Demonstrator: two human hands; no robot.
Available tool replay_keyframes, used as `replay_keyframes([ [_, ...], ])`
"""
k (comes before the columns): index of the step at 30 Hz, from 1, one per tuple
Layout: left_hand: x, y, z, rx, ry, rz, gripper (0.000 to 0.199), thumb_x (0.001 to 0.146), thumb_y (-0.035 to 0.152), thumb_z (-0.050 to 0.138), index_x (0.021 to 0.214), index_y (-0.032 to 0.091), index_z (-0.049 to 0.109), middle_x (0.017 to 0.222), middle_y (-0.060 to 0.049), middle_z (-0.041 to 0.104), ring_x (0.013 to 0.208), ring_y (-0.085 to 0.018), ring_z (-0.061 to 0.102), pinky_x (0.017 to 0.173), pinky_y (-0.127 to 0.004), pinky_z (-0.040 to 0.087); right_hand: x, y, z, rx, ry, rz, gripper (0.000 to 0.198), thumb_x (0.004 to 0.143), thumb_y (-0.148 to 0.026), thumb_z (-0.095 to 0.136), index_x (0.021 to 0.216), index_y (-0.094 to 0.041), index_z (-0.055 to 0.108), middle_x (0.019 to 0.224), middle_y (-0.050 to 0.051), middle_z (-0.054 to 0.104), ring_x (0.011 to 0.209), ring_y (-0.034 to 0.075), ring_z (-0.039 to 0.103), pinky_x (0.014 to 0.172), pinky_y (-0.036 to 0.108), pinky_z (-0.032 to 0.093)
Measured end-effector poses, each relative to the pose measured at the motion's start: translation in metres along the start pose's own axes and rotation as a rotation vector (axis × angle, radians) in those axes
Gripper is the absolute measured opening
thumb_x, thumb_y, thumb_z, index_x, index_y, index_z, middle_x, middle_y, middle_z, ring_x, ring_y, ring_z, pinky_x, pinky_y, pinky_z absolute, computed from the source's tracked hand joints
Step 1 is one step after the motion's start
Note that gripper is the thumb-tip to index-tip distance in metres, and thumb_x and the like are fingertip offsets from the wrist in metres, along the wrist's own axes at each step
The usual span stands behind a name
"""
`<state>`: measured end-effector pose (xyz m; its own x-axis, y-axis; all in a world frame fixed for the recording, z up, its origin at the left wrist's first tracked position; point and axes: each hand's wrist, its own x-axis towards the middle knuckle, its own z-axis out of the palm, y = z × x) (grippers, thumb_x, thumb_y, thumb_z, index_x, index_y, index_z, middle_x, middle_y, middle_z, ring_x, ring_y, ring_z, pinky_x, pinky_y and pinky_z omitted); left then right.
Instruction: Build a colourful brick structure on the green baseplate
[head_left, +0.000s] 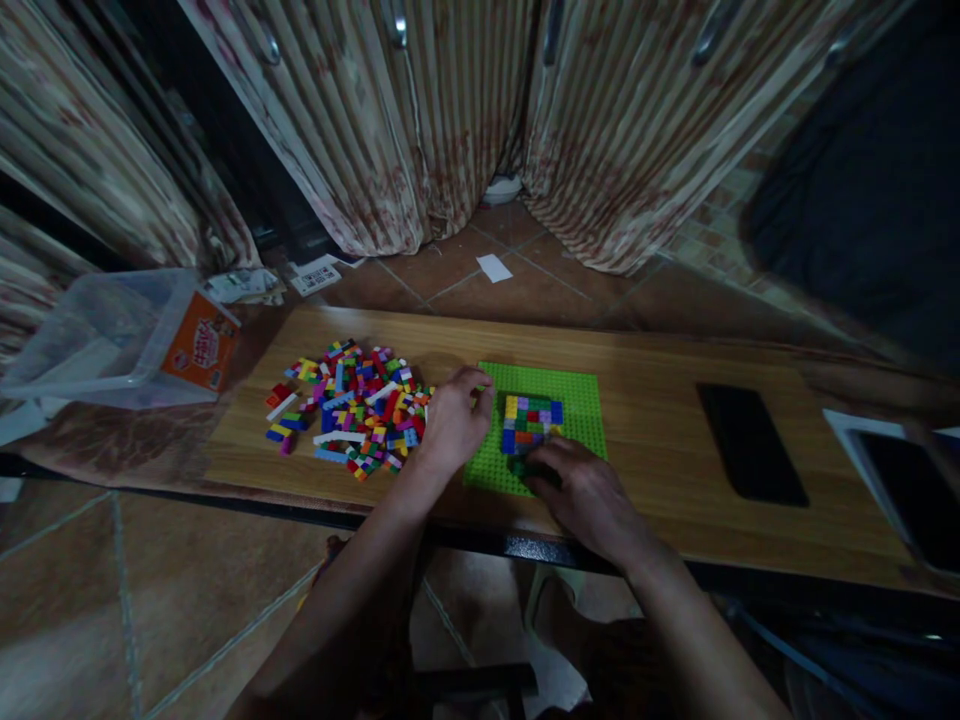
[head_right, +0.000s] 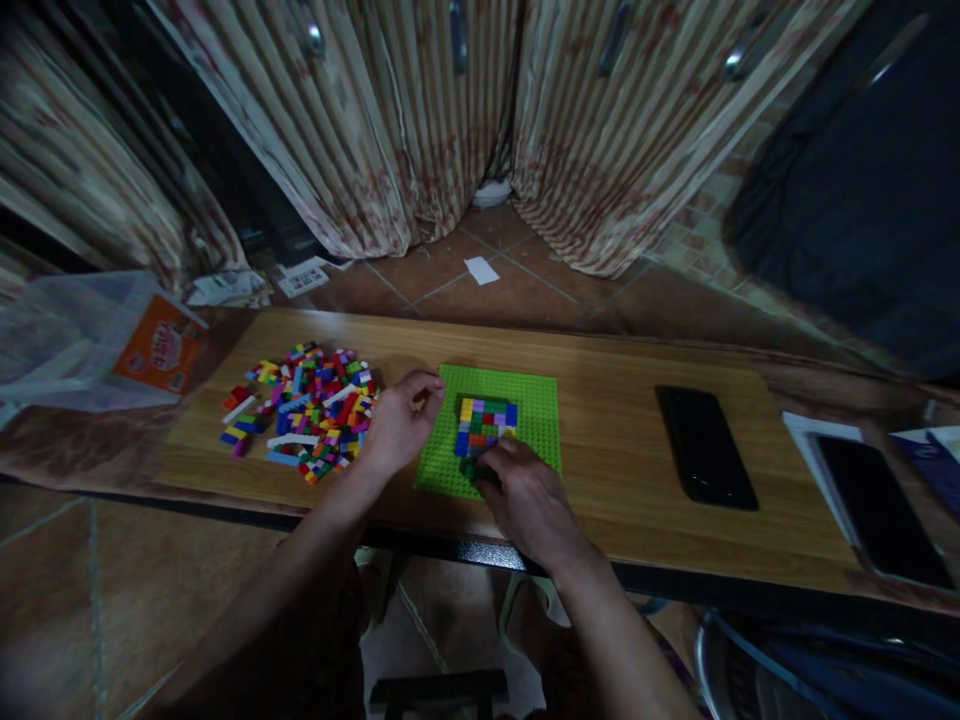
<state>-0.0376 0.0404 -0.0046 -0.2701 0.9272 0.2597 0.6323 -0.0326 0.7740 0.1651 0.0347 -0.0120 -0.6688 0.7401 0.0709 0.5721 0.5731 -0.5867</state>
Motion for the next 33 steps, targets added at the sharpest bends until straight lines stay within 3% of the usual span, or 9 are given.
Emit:
replay_keyframes([
  [6,-0.002,0.002,0.005,0.031,-0.078,-0.007,0.016,0.085,0.014,0.054,0.091,0.017,0.068,0.099,-0.006,0.07,0.079,-0.016,0.065,0.074,-0.026,0.052,0.0,-0.002,-0.003,0.035,-0.002,-0.025,0.01,0.087,-0.015,0.058,0.094,-0.021,0.062,0.097,0.005,0.062,0.093,0.02,0.058,0.082,0.035,0.048],
  [14,-0.003,0.005,0.009,0.066,-0.126,-0.016,0.016,0.086,0.015,0.053,0.092,0.017,0.068,0.097,-0.006,0.07,0.083,-0.017,0.066,0.079,-0.028,0.052,0.029,0.013,-0.003,-0.005,0.284,0.022,0.009,0.09,-0.022,0.056,0.097,-0.021,0.062,0.105,0.008,0.06,0.1,0.022,0.056,0.089,0.037,0.048],
  [19,-0.004,0.002,0.014,0.063,-0.163,-0.019,0.017,0.086,0.017,0.053,0.094,0.019,0.067,0.098,-0.006,0.07,0.09,-0.018,0.067,0.085,-0.03,0.052,0.049,0.019,0.002,-0.128,0.266,0.031,0.01,0.087,-0.017,0.058,0.094,-0.02,0.063,0.104,0.008,0.061,0.1,0.025,0.055,0.091,0.041,0.046],
  [24,-0.004,0.003,0.016,0.059,-0.19,-0.049,0.017,0.087,0.018,0.052,0.095,0.02,0.067,0.098,-0.006,0.07,0.089,-0.018,0.067,0.084,-0.031,0.052,0.049,0.017,0.002,-0.174,0.242,0.026,0.012,0.086,-0.015,0.057,0.095,-0.02,0.063,0.105,0.009,0.062,0.099,0.025,0.053,0.09,0.041,0.047],
  [33,-0.003,0.003,0.008,0.036,-0.116,-0.071,0.021,0.086,0.017,0.053,0.099,0.019,0.069,0.1,-0.006,0.071,0.09,-0.018,0.066,0.081,-0.03,0.052,0.041,0.019,-0.001,-0.022,0.309,0.06,0.014,0.092,-0.025,0.051,0.099,-0.02,0.062,0.099,0.008,0.065,0.096,0.024,0.059,0.087,0.041,0.048],
])
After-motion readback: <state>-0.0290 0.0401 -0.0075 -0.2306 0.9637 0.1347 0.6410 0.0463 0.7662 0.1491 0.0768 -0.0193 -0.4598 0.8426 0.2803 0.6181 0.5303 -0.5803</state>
